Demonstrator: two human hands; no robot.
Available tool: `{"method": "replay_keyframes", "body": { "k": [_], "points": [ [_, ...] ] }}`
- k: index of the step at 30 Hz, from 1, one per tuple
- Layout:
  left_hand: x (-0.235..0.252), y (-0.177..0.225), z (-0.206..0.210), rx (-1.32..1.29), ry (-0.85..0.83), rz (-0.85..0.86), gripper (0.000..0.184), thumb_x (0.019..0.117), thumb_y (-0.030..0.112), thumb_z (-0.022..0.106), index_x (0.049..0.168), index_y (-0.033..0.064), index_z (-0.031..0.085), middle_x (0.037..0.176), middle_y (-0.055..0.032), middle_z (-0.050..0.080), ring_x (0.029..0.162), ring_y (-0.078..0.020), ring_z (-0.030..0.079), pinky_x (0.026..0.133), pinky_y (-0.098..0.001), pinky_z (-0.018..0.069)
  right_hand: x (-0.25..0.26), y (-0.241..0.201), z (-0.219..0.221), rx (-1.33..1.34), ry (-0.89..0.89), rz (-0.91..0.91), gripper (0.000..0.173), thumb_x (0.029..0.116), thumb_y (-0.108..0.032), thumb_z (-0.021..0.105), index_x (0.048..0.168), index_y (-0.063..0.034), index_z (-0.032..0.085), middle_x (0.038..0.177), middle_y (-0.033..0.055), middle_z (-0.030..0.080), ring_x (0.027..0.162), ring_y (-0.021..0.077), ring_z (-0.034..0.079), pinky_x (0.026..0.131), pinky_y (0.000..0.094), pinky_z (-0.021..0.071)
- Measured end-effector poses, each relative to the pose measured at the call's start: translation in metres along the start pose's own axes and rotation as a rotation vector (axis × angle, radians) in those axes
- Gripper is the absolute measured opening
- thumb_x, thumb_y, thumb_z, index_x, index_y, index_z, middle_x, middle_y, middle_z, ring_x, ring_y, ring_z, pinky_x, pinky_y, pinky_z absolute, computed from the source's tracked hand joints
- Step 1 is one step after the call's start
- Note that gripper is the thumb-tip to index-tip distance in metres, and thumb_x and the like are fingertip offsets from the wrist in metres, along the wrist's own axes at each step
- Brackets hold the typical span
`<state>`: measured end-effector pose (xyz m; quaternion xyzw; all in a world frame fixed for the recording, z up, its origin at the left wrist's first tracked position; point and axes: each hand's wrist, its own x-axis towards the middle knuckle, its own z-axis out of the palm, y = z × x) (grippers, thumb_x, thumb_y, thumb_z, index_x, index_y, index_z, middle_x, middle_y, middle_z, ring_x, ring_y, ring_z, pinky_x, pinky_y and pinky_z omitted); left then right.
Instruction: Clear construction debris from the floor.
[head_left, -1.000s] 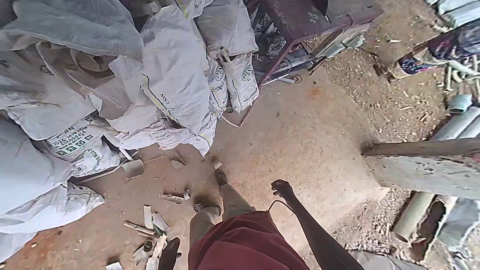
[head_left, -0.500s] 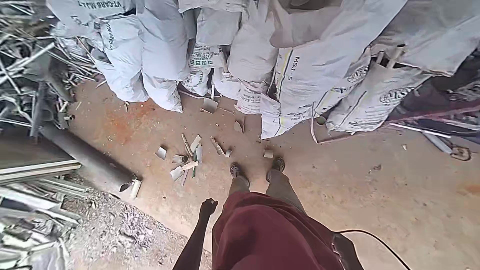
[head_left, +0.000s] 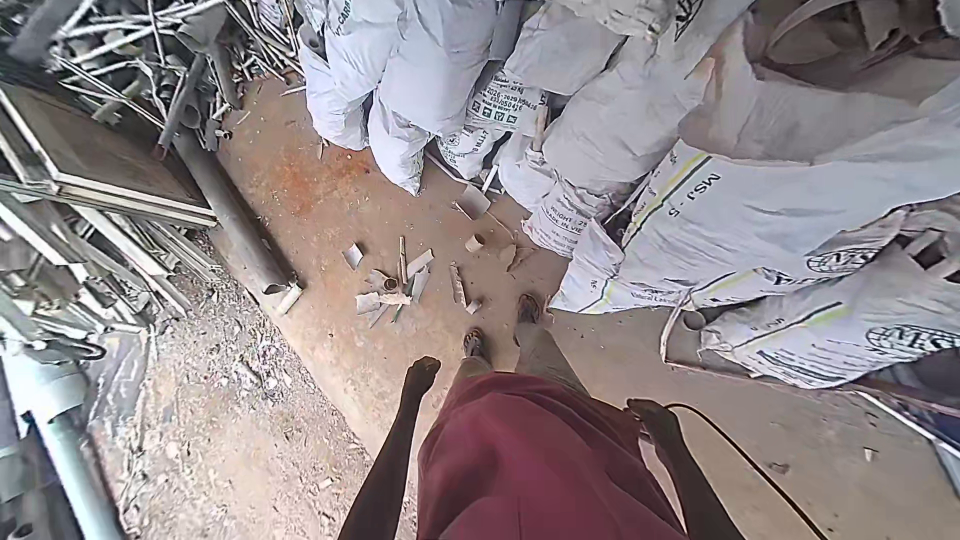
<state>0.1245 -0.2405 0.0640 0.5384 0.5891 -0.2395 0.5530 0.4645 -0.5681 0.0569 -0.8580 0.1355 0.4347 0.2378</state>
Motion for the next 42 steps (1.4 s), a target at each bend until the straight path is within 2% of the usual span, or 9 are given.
{"method": "replay_keyframes", "body": {
  "k": [3, 8, 11, 18, 22, 28, 31, 36, 42],
  "points": [
    [0.013, 0.008, 0.017, 0.069, -0.020, -0.099, 0.042, 0.1104, 0.029, 0.048, 0.135, -0.0021, 0.062, 0.131, -0.0267, 0.064, 0.119, -0.0394, 0.064, 0.105, -0.0550, 0.0464, 0.033, -0.061, -0.015, 0.079, -0.044, -0.065, 0.029, 0.1070, -0.015, 0.056, 0.124, 0.0072, 0.062, 0.105, 0.0221, 0.070, 0.074, 0.0190, 0.062, 0.065, 0.0354, 0.0489],
    [0.008, 0.046, 0.031, 0.037, -0.021, -0.168, 0.042, 0.1102, 0.029, 0.049, 0.136, -0.0014, 0.061, 0.131, -0.0270, 0.064, 0.118, -0.0394, 0.064, 0.104, -0.0546, 0.0468, 0.070, -0.089, -0.039, 0.037, -0.079, -0.037, 0.030, 0.1072, -0.015, 0.056, 0.125, 0.0083, 0.061, 0.106, 0.0241, 0.070, 0.076, 0.0218, 0.062, 0.066, 0.0379, 0.0481],
    [0.008, 0.074, 0.030, -0.023, -0.001, -0.157, 0.042, 0.1104, 0.029, 0.048, 0.136, -0.0010, 0.061, 0.133, -0.0259, 0.064, 0.121, -0.0386, 0.064, 0.107, -0.0543, 0.0458, 0.090, -0.109, -0.049, -0.060, -0.108, -0.051, 0.030, 0.1069, -0.017, 0.057, 0.123, 0.0071, 0.063, 0.099, 0.0210, 0.071, 0.071, 0.0180, 0.061, 0.061, 0.0343, 0.0466],
    [0.016, 0.099, 0.022, -0.117, 0.000, -0.156, 0.041, 0.1106, 0.028, 0.047, 0.138, -0.0003, 0.060, 0.135, -0.0254, 0.063, 0.122, -0.0385, 0.064, 0.107, -0.0548, 0.0455, 0.108, -0.201, -0.048, -0.247, -0.122, -0.053, 0.033, 0.1082, -0.019, 0.054, 0.130, 0.0045, 0.060, 0.113, 0.0231, 0.069, 0.083, 0.0240, 0.066, 0.072, 0.0402, 0.0512],
    [0.035, 0.091, 0.009, -0.161, -0.014, -0.170, 0.041, 0.1108, 0.027, 0.047, 0.137, -0.0011, 0.060, 0.136, -0.0257, 0.062, 0.122, -0.0391, 0.063, 0.108, -0.0550, 0.0451, 0.104, -0.260, -0.025, -0.298, -0.105, -0.151, 0.030, 0.1069, -0.019, 0.056, 0.125, 0.0039, 0.062, 0.107, 0.0202, 0.071, 0.079, 0.0215, 0.066, 0.069, 0.0381, 0.0520],
    [0.087, 0.072, -0.027, -0.153, -0.090, -0.178, 0.043, 0.1108, 0.030, 0.047, 0.136, -0.0013, 0.061, 0.134, -0.0267, 0.063, 0.124, -0.0402, 0.062, 0.108, -0.0558, 0.0444, 0.078, -0.334, 0.027, -0.324, -0.090, -0.228, 0.030, 0.1071, -0.016, 0.054, 0.126, 0.0054, 0.062, 0.111, 0.0231, 0.070, 0.086, 0.0267, 0.068, 0.077, 0.0435, 0.0535],
    [0.099, 0.065, -0.057, -0.123, -0.115, -0.173, 0.043, 0.1106, 0.031, 0.046, 0.134, -0.0009, 0.063, 0.133, -0.0259, 0.064, 0.126, -0.0394, 0.061, 0.109, -0.0551, 0.0440, 0.062, -0.352, 0.058, -0.354, -0.100, -0.267, 0.029, 0.1064, -0.014, 0.055, 0.125, 0.0070, 0.062, 0.111, 0.0241, 0.070, 0.088, 0.0277, 0.069, 0.079, 0.0441, 0.0541],
    [0.114, 0.060, -0.112, -0.115, -0.082, -0.192, 0.043, 0.1109, 0.031, 0.046, 0.135, -0.0006, 0.062, 0.129, -0.0262, 0.065, 0.118, -0.0388, 0.064, 0.105, -0.0544, 0.0466, 0.054, -0.355, 0.099, -0.419, -0.164, -0.245, 0.029, 0.1063, -0.014, 0.055, 0.125, 0.0080, 0.062, 0.111, 0.0252, 0.070, 0.089, 0.0307, 0.069, 0.080, 0.0466, 0.0544],
    [0.133, 0.071, -0.155, -0.200, -0.006, -0.197, 0.041, 0.1111, 0.029, 0.046, 0.137, -0.0001, 0.061, 0.133, -0.0258, 0.064, 0.122, -0.0396, 0.063, 0.107, -0.0554, 0.0450, 0.068, -0.372, 0.114, -0.666, -0.226, -0.253, 0.028, 0.1046, -0.015, 0.059, 0.119, 0.0082, 0.065, 0.106, 0.0232, 0.071, 0.087, 0.0291, 0.070, 0.083, 0.0467, 0.0558]
  ]
}}
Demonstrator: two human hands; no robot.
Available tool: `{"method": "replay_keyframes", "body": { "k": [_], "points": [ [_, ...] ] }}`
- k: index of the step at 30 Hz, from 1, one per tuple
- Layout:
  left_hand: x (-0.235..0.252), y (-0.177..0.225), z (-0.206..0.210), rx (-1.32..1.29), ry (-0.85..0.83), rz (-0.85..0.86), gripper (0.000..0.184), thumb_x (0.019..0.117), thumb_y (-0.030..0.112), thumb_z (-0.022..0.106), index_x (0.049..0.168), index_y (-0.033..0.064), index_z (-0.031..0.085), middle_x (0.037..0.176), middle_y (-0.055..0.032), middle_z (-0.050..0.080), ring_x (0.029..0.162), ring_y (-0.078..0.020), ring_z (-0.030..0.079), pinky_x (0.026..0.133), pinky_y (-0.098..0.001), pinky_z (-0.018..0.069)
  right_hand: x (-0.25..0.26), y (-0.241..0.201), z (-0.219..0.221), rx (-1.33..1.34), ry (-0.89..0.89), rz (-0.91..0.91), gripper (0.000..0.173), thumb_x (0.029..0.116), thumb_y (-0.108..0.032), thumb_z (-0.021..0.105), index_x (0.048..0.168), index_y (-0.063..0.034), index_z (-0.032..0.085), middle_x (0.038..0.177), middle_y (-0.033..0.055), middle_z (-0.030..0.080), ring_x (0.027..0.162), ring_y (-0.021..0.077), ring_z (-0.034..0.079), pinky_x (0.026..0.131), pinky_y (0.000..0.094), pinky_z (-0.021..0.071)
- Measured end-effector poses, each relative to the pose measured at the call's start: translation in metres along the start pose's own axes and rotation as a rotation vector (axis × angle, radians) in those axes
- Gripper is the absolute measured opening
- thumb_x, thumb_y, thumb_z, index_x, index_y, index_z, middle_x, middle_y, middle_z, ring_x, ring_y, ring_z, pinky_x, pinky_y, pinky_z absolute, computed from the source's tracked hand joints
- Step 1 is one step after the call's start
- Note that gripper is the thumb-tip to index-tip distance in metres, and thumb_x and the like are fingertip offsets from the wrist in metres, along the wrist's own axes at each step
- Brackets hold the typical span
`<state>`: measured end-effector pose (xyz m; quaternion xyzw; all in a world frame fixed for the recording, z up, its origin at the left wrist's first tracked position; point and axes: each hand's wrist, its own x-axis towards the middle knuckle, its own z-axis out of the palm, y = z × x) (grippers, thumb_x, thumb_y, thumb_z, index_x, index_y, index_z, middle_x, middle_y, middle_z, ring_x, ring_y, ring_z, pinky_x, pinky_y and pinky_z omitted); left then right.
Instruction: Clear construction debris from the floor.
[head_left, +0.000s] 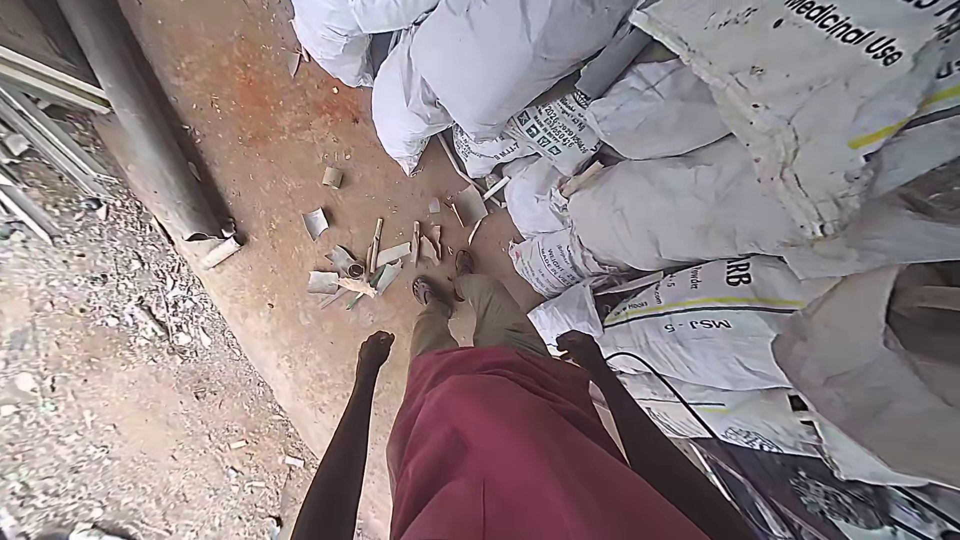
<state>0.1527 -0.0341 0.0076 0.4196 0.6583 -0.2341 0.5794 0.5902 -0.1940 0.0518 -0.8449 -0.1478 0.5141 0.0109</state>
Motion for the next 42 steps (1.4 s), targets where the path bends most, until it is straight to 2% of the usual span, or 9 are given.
{"method": "replay_keyframes", "body": {
  "k": [8, 10, 17, 21, 25, 31, 34, 38, 42],
  "points": [
    [0.007, 0.029, 0.021, -0.195, 0.011, -0.048, 0.040, 0.1107, 0.027, 0.048, 0.137, -0.0012, 0.061, 0.133, -0.0265, 0.063, 0.123, -0.0404, 0.062, 0.108, -0.0564, 0.0449, 0.092, -0.116, -0.053, -0.400, -0.095, -0.149, 0.031, 0.1047, -0.019, 0.057, 0.122, 0.0060, 0.065, 0.111, 0.0248, 0.070, 0.097, 0.0347, 0.070, 0.092, 0.0518, 0.0526],
    [0.010, 0.043, 0.033, -0.228, 0.006, -0.080, 0.039, 0.1106, 0.026, 0.048, 0.136, -0.0009, 0.061, 0.133, -0.0260, 0.064, 0.122, -0.0401, 0.063, 0.107, -0.0563, 0.0448, 0.123, -0.154, -0.060, -0.529, -0.163, -0.223, 0.033, 0.1049, -0.020, 0.056, 0.122, 0.0059, 0.065, 0.116, 0.0270, 0.069, 0.107, 0.0390, 0.067, 0.099, 0.0559, 0.0492],
    [0.073, 0.113, 0.068, -0.359, 0.001, -0.031, 0.039, 0.1108, 0.021, 0.047, 0.138, -0.0046, 0.059, 0.131, -0.0277, 0.064, 0.117, -0.0411, 0.066, 0.105, -0.0554, 0.0487, 0.262, -0.269, -0.053, -0.737, -0.195, -0.329, 0.030, 0.1047, -0.022, 0.056, 0.117, 0.0044, 0.066, 0.113, 0.0289, 0.067, 0.111, 0.0443, 0.064, 0.095, 0.0621, 0.0481],
    [0.122, 0.140, 0.083, -0.342, -0.024, -0.063, 0.040, 0.1109, 0.024, 0.047, 0.138, -0.0021, 0.060, 0.132, -0.0254, 0.065, 0.122, -0.0381, 0.064, 0.109, -0.0537, 0.0457, 0.345, -0.284, -0.030, -0.715, -0.157, -0.333, 0.027, 0.1013, -0.021, 0.060, 0.113, 0.0023, 0.067, 0.105, 0.0278, 0.069, 0.103, 0.0457, 0.067, 0.086, 0.0655, 0.0505],
    [0.171, 0.154, 0.099, -0.297, -0.079, -0.141, 0.042, 0.1104, 0.028, 0.049, 0.136, -0.0021, 0.061, 0.134, -0.0264, 0.063, 0.130, -0.0398, 0.058, 0.113, -0.0566, 0.0394, 0.418, -0.285, -0.007, -0.651, -0.085, -0.271, 0.032, 0.1007, -0.021, 0.060, 0.123, 0.0022, 0.066, 0.115, 0.0297, 0.068, 0.111, 0.0473, 0.065, 0.091, 0.0665, 0.0494],
    [0.249, 0.140, 0.143, -0.327, -0.155, -0.154, 0.040, 0.1103, 0.027, 0.049, 0.137, -0.0003, 0.062, 0.127, -0.0255, 0.067, 0.121, -0.0386, 0.062, 0.109, -0.0563, 0.0423, 0.513, -0.297, 0.019, -0.615, 0.035, -0.256, 0.046, 0.0994, -0.026, 0.066, 0.135, 0.0023, 0.058, 0.118, 0.0264, 0.069, 0.112, 0.0450, 0.066, 0.095, 0.0639, 0.0493],
    [0.271, 0.129, 0.164, -0.364, -0.190, -0.173, 0.039, 0.1103, 0.025, 0.049, 0.137, -0.0002, 0.061, 0.125, -0.0238, 0.068, 0.112, -0.0368, 0.067, 0.102, -0.0543, 0.0491, 0.551, -0.307, 0.031, -0.615, 0.076, -0.279, 0.045, 0.0981, -0.025, 0.067, 0.132, 0.0039, 0.059, 0.118, 0.0276, 0.068, 0.113, 0.0458, 0.065, 0.095, 0.0649, 0.0482],
    [0.291, 0.124, 0.182, -0.401, -0.209, -0.185, 0.037, 0.1100, 0.020, 0.049, 0.136, -0.0034, 0.061, 0.130, -0.0239, 0.066, 0.113, -0.0350, 0.068, 0.102, -0.0491, 0.0520, 0.594, -0.316, 0.045, -0.719, 0.112, -0.297, 0.046, 0.0980, -0.026, 0.067, 0.130, 0.0064, 0.059, 0.126, 0.0316, 0.063, 0.122, 0.0485, 0.060, 0.097, 0.0668, 0.0458],
    [0.305, 0.117, 0.199, -0.420, -0.231, -0.212, 0.036, 0.1096, 0.019, 0.050, 0.134, -0.0034, 0.062, 0.128, -0.0234, 0.067, 0.110, -0.0337, 0.070, 0.100, -0.0484, 0.0536, 0.639, -0.314, 0.046, -1.085, 0.124, -0.399, 0.050, 0.0936, -0.024, 0.068, 0.132, 0.0068, 0.059, 0.143, 0.0316, 0.053, 0.140, 0.0523, 0.041, 0.107, 0.0741, 0.0287]
  ]
}}
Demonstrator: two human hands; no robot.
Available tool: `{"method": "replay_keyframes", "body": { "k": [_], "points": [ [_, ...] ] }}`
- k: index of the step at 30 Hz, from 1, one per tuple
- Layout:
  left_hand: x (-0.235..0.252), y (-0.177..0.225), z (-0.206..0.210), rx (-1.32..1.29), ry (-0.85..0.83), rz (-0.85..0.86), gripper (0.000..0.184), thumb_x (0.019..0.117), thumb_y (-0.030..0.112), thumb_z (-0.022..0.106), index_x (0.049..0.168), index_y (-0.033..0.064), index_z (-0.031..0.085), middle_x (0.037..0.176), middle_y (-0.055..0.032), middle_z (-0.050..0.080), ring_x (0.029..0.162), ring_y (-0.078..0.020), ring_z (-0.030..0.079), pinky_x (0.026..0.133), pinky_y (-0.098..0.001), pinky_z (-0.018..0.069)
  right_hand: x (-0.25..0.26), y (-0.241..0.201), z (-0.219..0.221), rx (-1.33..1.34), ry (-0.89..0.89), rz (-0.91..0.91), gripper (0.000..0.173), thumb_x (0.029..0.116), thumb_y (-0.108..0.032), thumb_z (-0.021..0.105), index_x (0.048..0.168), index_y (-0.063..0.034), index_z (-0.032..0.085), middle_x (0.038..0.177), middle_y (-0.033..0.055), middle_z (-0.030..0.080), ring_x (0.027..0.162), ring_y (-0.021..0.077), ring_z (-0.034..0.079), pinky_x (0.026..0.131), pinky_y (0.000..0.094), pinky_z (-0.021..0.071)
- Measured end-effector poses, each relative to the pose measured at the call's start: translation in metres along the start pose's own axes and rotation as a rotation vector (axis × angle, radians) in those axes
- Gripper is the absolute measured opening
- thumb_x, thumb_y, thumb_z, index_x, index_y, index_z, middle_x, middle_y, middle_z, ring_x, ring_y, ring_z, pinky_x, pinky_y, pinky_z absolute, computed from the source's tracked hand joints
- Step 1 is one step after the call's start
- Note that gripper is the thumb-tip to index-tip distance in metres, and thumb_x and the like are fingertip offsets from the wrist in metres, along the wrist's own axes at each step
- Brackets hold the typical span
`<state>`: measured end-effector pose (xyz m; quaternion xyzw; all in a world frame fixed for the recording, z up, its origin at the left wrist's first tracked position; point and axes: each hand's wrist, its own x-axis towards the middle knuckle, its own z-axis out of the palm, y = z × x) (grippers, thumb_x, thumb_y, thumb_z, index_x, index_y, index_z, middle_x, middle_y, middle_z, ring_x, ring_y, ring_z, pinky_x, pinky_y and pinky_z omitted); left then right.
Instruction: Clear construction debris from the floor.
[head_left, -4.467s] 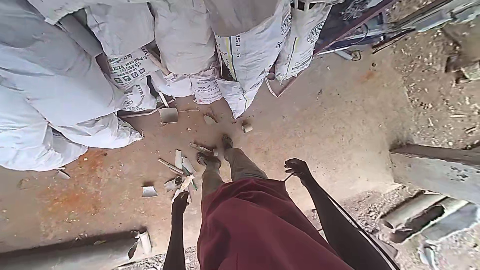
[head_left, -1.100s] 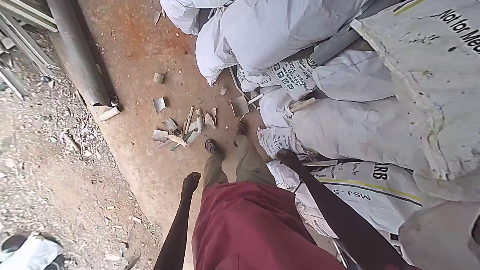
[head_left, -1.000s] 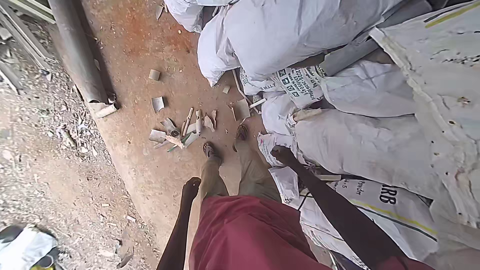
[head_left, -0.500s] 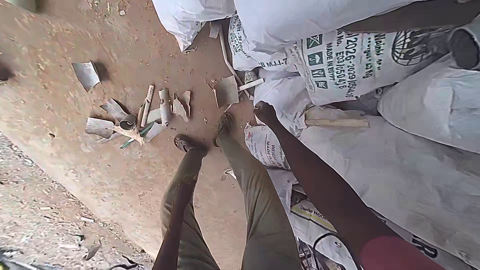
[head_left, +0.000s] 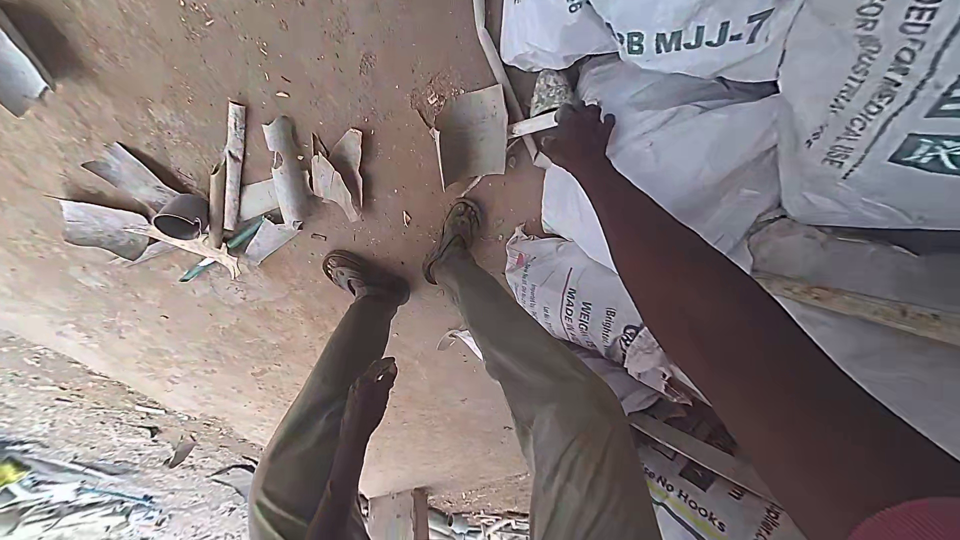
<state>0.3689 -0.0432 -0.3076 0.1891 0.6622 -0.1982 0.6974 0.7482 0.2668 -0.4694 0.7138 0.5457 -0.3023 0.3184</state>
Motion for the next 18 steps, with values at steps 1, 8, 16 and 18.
{"method": "replay_keyframes", "body": {
  "k": [1, 8, 16, 18],
  "points": [
    [0.003, -0.002, 0.002, -0.015, -0.008, -0.011, 0.036, 0.1095, 0.020, 0.050, 0.134, -0.0029, 0.062, 0.128, -0.0227, 0.067, 0.110, -0.0329, 0.070, 0.100, -0.0482, 0.0538, 0.010, 0.005, 0.003, -0.067, -0.006, -0.031, 0.055, 0.0918, -0.023, 0.070, 0.136, 0.0066, 0.057, 0.148, 0.0313, 0.048, 0.145, 0.0525, 0.034, 0.112, 0.0766, 0.0203],
    [0.011, 0.030, 0.000, -0.031, -0.013, -0.005, 0.034, 0.1091, 0.016, 0.050, 0.134, -0.0037, 0.061, 0.129, -0.0226, 0.067, 0.110, -0.0306, 0.070, 0.099, -0.0443, 0.0540, 0.035, 0.030, 0.027, -0.254, -0.009, -0.121, 0.059, 0.0837, -0.008, 0.075, 0.133, 0.0151, 0.053, 0.133, 0.0396, 0.055, 0.138, 0.0618, 0.037, 0.111, 0.0832, 0.0093],
    [0.044, 0.128, 0.006, -0.185, -0.002, 0.237, 0.047, 0.1129, 0.026, 0.035, 0.130, -0.0094, 0.061, 0.127, -0.0241, 0.066, 0.109, -0.0278, 0.069, 0.098, -0.0416, 0.0545, -0.139, -0.020, 0.014, 0.267, -0.398, 0.008, 0.036, 0.0972, -0.030, 0.070, 0.102, 0.0047, 0.064, 0.090, 0.0252, 0.064, 0.090, 0.0429, 0.064, 0.074, 0.0598, 0.0468],
    [0.047, 0.179, 0.012, -0.296, -0.042, 0.216, 0.053, 0.1141, 0.032, 0.030, 0.140, -0.0085, 0.052, 0.130, -0.0241, 0.065, 0.109, -0.0265, 0.068, 0.096, -0.0396, 0.0519, -0.180, -0.034, 0.014, 0.360, -0.498, -0.024, 0.038, 0.0990, -0.030, 0.068, 0.115, 0.0029, 0.063, 0.096, 0.0235, 0.066, 0.096, 0.0399, 0.066, 0.083, 0.0568, 0.0490]
  ]
}}
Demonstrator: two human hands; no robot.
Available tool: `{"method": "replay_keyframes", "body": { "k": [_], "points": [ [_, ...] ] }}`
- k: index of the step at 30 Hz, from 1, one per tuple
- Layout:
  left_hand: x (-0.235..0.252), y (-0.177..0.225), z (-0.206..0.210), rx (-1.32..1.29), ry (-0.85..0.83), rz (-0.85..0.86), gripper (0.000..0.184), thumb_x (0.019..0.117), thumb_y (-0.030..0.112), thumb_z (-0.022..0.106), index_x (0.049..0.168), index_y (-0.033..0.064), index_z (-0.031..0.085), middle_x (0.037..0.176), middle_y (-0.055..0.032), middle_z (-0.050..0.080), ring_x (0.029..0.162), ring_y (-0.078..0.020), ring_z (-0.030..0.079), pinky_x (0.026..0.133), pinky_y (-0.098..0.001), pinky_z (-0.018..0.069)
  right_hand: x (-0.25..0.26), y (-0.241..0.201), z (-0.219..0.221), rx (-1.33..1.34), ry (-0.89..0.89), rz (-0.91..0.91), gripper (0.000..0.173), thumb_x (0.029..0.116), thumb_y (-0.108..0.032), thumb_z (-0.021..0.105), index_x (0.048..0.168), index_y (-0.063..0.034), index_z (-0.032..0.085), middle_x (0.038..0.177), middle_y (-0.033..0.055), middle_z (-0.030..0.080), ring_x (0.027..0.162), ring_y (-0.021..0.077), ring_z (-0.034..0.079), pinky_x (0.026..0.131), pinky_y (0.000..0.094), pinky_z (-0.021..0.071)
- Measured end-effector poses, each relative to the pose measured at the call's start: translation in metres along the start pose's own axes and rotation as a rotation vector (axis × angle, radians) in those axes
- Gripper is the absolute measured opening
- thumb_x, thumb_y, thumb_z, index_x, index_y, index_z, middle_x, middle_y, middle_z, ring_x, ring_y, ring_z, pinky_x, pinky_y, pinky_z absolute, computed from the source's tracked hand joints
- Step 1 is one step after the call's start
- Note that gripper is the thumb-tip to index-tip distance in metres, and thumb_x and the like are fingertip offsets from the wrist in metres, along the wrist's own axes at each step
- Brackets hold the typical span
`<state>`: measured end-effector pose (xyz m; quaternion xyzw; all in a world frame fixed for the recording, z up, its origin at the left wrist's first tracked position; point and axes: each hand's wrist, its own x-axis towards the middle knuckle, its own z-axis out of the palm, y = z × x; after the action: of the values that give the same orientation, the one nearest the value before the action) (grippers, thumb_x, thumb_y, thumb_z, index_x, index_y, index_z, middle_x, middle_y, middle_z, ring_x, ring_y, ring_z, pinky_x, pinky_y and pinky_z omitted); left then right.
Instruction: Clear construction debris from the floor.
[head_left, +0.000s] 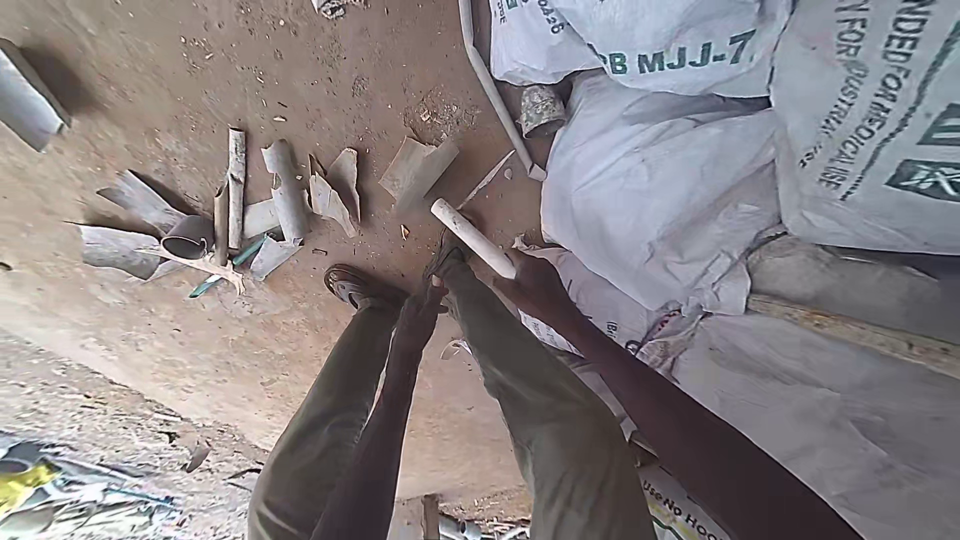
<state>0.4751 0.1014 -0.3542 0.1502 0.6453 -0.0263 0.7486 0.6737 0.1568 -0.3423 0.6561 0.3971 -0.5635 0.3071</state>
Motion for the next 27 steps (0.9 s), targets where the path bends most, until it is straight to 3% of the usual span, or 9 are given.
{"method": "replay_keyframes", "body": {
  "k": [3, 6, 8, 11, 16, 19, 22, 25, 27],
  "points": [
    [0.020, 0.029, 0.023, -0.256, 0.129, 0.022, 0.035, 0.1082, 0.027, 0.053, 0.125, -0.0028, 0.061, 0.102, -0.0150, 0.069, 0.090, -0.0171, 0.068, 0.086, -0.0336, 0.0555, -0.019, -0.006, 0.028, 0.110, -0.214, -0.151, 0.053, 0.0984, -0.039, 0.067, 0.132, 0.0016, 0.059, 0.109, 0.0221, 0.068, 0.103, 0.0352, 0.067, 0.092, 0.0528, 0.0507],
    [0.021, 0.031, 0.018, -0.378, 0.243, 0.062, 0.012, 0.0987, 0.007, 0.065, 0.109, -0.0003, 0.066, 0.082, -0.0057, 0.068, 0.072, -0.0101, 0.065, 0.070, -0.0264, 0.0543, 0.004, -0.002, 0.035, 0.328, -0.170, -0.332, 0.046, 0.1006, -0.044, 0.061, 0.112, -0.0006, 0.068, 0.090, 0.0087, 0.066, 0.079, 0.0160, 0.061, 0.078, 0.0384, 0.0510],
    [0.014, 0.011, 0.000, -0.388, 0.251, 0.064, 0.011, 0.0954, 0.000, 0.066, 0.106, -0.0019, 0.065, 0.080, -0.0066, 0.070, 0.070, -0.0117, 0.067, 0.068, -0.0276, 0.0568, 0.036, -0.008, 0.023, 0.323, 0.103, -0.361, 0.038, 0.1011, -0.034, 0.066, 0.112, 0.0025, 0.070, 0.095, 0.0168, 0.070, 0.084, 0.0267, 0.068, 0.079, 0.0480, 0.0545],
    [0.002, -0.038, -0.031, -0.382, 0.261, 0.062, 0.010, 0.0894, 0.000, 0.067, 0.098, -0.0038, 0.063, 0.079, -0.0095, 0.069, 0.067, -0.0181, 0.068, 0.068, -0.0335, 0.0607, 0.108, -0.022, 0.006, 0.113, 0.340, -0.290, 0.043, 0.0954, -0.021, 0.072, 0.129, 0.0049, 0.062, 0.126, 0.0267, 0.063, 0.111, 0.0435, 0.064, 0.093, 0.0610, 0.0498],
    [-0.027, -0.077, -0.065, -0.209, 0.320, -0.059, 0.013, 0.0865, 0.006, 0.075, 0.096, 0.0006, 0.067, 0.074, -0.0021, 0.068, 0.060, -0.0097, 0.064, 0.059, -0.0248, 0.0558, 0.194, -0.080, 0.010, -0.194, 0.311, -0.314, 0.079, 0.0875, -0.013, 0.078, 0.156, -0.0049, 0.039, 0.160, 0.0232, 0.038, 0.138, 0.0520, 0.042, 0.099, 0.0710, 0.0393],
    [-0.035, -0.088, -0.076, -0.143, 0.324, -0.102, 0.014, 0.0882, 0.009, 0.073, 0.099, 0.0013, 0.067, 0.075, -0.0001, 0.068, 0.064, -0.0079, 0.065, 0.063, -0.0243, 0.0565, 0.213, -0.119, 0.022, -0.228, 0.335, -0.378, 0.100, 0.0803, -0.005, 0.080, 0.164, -0.0219, 0.028, 0.170, 0.0163, 0.020, 0.150, 0.0497, 0.026, 0.104, 0.0724, 0.0341],
    [-0.033, -0.094, -0.084, -0.134, 0.334, -0.117, 0.016, 0.0889, 0.009, 0.073, 0.100, 0.0008, 0.067, 0.075, 0.0004, 0.067, 0.063, -0.0070, 0.064, 0.062, -0.0239, 0.0560, 0.222, -0.149, 0.033, -0.374, 0.314, -0.494, 0.089, 0.0820, -0.002, 0.076, 0.160, -0.0247, 0.040, 0.167, 0.0191, 0.029, 0.151, 0.0525, 0.023, 0.110, 0.0770, 0.0225],
    [-0.026, -0.094, -0.088, -0.174, 0.320, -0.099, 0.015, 0.0893, 0.009, 0.073, 0.099, 0.0009, 0.066, 0.073, -0.0005, 0.067, 0.059, -0.0084, 0.064, 0.059, -0.0241, 0.0557, 0.215, -0.153, 0.040, -0.488, 0.225, -0.497, 0.036, 0.0997, -0.013, 0.062, 0.134, -0.0024, 0.064, 0.136, 0.0248, 0.060, 0.133, 0.0505, 0.048, 0.110, 0.0738, 0.0246],
    [-0.018, -0.084, -0.091, -0.178, 0.341, -0.099, 0.019, 0.0907, 0.013, 0.075, 0.101, 0.0003, 0.066, 0.073, -0.0012, 0.067, 0.059, -0.0090, 0.064, 0.059, -0.0246, 0.0556, 0.197, -0.144, 0.043, -0.452, 0.250, -0.512, 0.029, 0.1026, -0.013, 0.057, 0.123, 0.0042, 0.067, 0.122, 0.0271, 0.066, 0.120, 0.0485, 0.058, 0.105, 0.0677, 0.0335]
  ]
}}
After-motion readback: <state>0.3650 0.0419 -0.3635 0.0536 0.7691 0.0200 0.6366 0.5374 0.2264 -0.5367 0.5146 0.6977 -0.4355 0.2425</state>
